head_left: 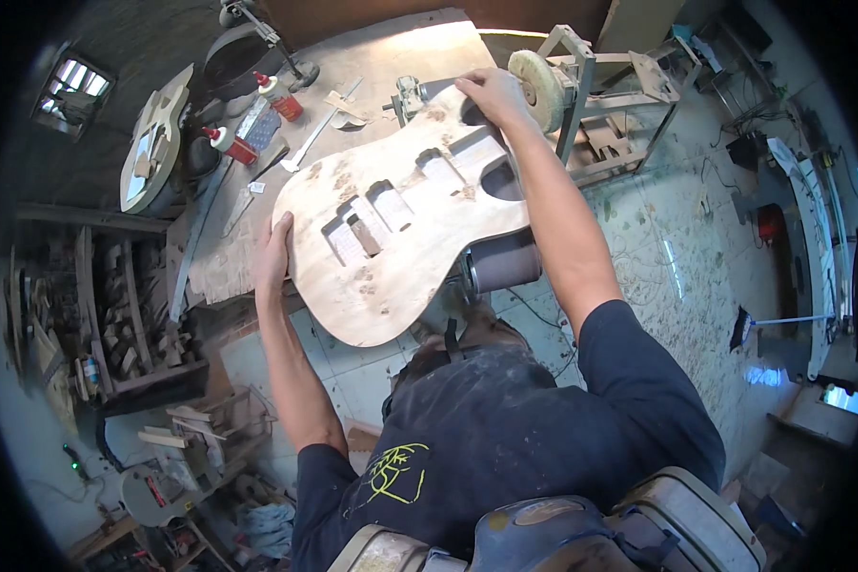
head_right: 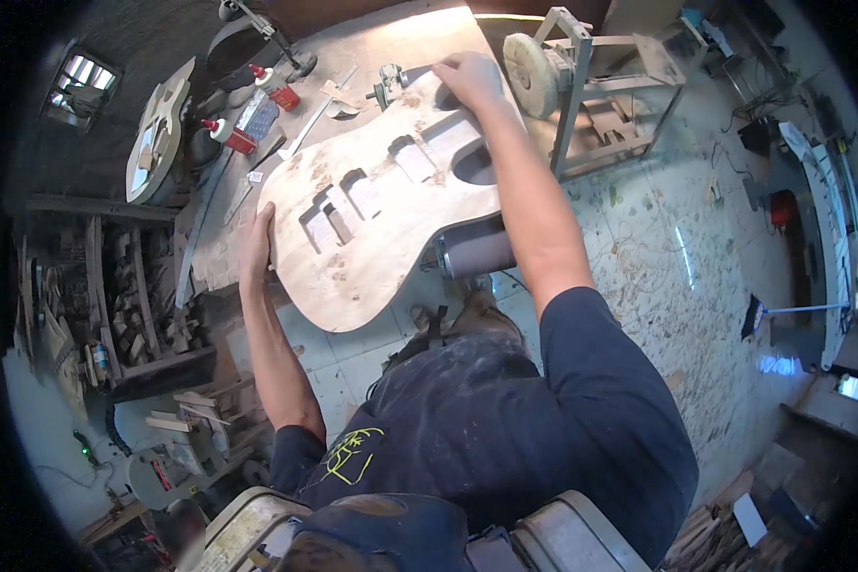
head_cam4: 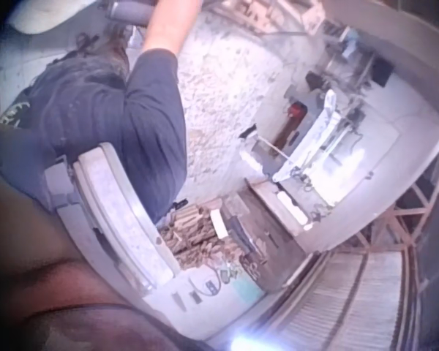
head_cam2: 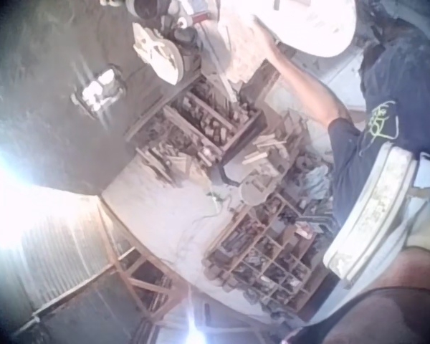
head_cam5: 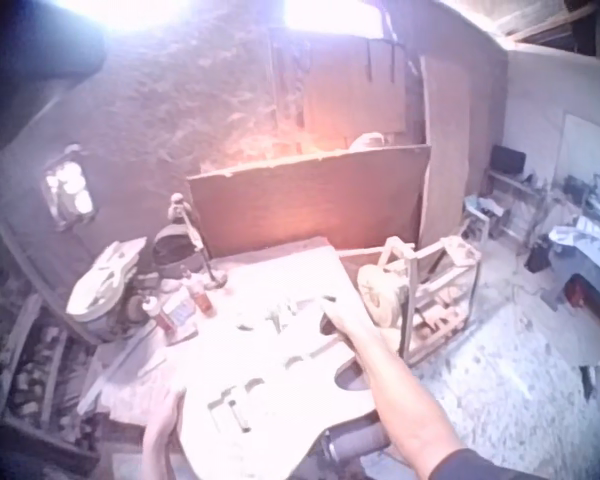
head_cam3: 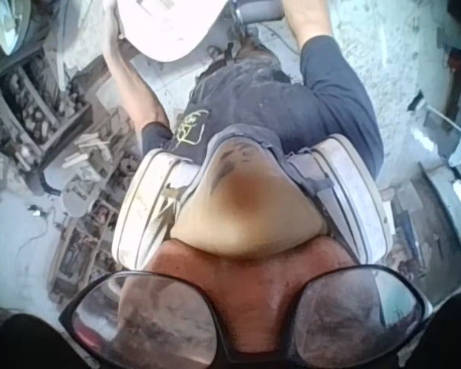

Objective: The person sands the surfaces and edges of a wooden electric guitar body using a stationary belt sander and by hand with a piece of sandpaper. The person turns the guitar body over to work on both sides and wipes dust from the wood with their hands.

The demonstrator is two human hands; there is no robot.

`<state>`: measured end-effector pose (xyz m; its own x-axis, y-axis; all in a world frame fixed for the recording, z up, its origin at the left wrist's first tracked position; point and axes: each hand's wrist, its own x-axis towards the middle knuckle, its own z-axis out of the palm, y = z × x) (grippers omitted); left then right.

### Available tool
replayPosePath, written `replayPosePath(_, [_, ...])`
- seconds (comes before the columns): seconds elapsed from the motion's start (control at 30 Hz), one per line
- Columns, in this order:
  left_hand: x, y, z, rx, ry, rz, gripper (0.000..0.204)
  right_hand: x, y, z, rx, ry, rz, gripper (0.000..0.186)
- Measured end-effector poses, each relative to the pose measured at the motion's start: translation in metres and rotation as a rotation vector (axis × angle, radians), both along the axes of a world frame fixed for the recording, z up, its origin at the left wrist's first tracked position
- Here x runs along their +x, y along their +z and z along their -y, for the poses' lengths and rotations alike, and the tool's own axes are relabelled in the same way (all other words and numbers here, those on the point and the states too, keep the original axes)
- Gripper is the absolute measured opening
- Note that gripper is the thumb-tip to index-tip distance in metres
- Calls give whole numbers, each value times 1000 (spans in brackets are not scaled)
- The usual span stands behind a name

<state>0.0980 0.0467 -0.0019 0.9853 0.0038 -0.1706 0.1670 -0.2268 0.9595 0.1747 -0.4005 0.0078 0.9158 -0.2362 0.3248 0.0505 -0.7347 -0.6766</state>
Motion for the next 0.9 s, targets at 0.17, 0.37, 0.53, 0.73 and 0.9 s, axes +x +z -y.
replayPosePath(0.17, [11,18,28,111,62,-107,45,-11,0,19,38,-67,-10,37])
replayPosePath(0.37, [34,-2,-7,270,72,-24,43,-5,0,-9,77,-27,2,32])
replayPosePath(0.53, [31,17,-4,208,-19,-27,48,-4,-1,-16,85,-27,10,32])
replayPosePath(0.73, [36,22,26,421,-59,31,53,-14,-4,13,60,-34,18,36])
replayPosePath(0.9, [48,27,51,413,-104,-27,52,-23,-1,36,53,-73,-40,37])
